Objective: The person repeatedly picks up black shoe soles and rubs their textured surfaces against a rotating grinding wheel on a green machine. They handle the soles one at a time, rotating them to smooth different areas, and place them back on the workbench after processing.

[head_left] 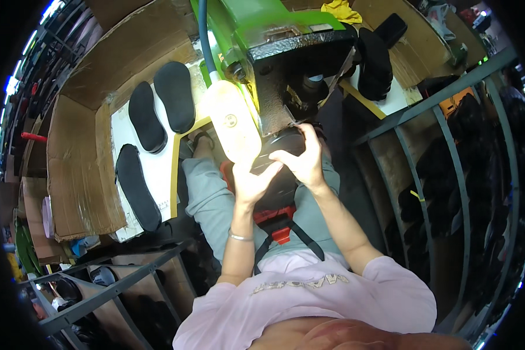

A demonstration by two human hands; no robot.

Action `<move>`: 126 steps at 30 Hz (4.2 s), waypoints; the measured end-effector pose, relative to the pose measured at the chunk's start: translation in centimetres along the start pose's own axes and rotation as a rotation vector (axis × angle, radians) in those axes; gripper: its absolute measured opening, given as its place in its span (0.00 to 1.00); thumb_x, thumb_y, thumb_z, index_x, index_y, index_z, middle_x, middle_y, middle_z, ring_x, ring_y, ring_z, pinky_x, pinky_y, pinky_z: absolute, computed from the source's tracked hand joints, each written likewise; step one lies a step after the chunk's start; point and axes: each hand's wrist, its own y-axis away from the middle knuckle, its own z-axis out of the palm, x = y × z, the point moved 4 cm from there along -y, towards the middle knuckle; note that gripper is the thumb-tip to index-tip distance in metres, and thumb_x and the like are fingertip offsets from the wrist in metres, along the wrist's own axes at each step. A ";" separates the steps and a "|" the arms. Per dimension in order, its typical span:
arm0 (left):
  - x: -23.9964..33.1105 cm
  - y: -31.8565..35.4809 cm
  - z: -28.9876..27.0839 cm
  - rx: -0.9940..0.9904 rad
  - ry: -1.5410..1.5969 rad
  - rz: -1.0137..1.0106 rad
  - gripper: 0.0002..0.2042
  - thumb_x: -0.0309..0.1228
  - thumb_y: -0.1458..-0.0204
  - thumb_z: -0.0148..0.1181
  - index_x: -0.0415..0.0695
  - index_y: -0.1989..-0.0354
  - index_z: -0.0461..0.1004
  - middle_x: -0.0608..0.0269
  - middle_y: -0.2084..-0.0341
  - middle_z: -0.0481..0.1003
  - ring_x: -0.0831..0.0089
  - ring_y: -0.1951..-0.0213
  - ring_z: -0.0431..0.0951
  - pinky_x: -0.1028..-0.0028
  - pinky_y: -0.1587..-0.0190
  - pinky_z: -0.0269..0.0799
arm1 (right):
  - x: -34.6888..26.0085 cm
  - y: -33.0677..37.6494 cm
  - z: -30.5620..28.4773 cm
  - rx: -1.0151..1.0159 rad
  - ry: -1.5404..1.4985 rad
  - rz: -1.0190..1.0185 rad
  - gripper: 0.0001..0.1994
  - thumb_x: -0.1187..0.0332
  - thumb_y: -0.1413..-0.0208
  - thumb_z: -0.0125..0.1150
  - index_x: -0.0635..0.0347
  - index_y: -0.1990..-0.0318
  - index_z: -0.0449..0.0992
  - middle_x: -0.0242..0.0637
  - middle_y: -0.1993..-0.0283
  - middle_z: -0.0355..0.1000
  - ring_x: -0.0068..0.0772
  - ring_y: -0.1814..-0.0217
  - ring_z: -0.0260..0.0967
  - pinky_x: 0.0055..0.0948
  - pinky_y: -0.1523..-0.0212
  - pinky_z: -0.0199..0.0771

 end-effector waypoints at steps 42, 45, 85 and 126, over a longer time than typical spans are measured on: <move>-2.8 4.3 -10.7 0.143 0.219 -0.090 0.08 0.12 0.59 0.64 0.31 0.68 0.78 0.62 0.72 0.76 0.77 0.69 0.75 0.79 0.64 0.70 | 1.0 -1.6 -4.2 -0.050 -0.470 0.303 0.12 0.76 0.52 0.69 0.63 0.61 0.73 0.36 0.68 0.76 0.21 0.76 0.71 0.18 0.82 0.72; 1.0 1.0 -6.2 0.169 0.199 0.067 0.08 0.15 0.57 0.67 0.33 0.68 0.76 0.61 0.72 0.76 0.77 0.68 0.76 0.79 0.63 0.71 | 2.6 -3.3 -7.8 0.136 -0.629 0.238 0.09 0.74 0.45 0.62 0.62 0.58 0.71 0.35 0.66 0.75 0.22 0.73 0.72 0.19 0.85 0.68; 3.7 11.5 -18.6 0.566 -1.080 0.377 0.14 0.19 0.66 0.70 0.39 0.67 0.76 0.58 0.68 0.76 0.58 0.65 0.74 0.64 0.60 0.70 | 0.5 1.4 14.7 -0.605 0.084 -0.271 0.28 0.60 0.55 0.71 0.62 0.47 0.72 0.48 0.41 0.66 0.51 0.37 0.61 0.43 0.39 0.62; 1.7 -1.8 -8.4 0.190 0.473 -0.054 0.12 0.15 0.59 0.65 0.35 0.64 0.75 0.61 0.69 0.77 0.76 0.68 0.76 0.79 0.62 0.71 | 2.3 -4.3 -5.9 0.004 -0.775 0.249 0.25 0.85 0.54 0.64 0.62 0.47 0.66 0.38 0.51 0.71 0.29 0.49 0.70 0.28 0.47 0.71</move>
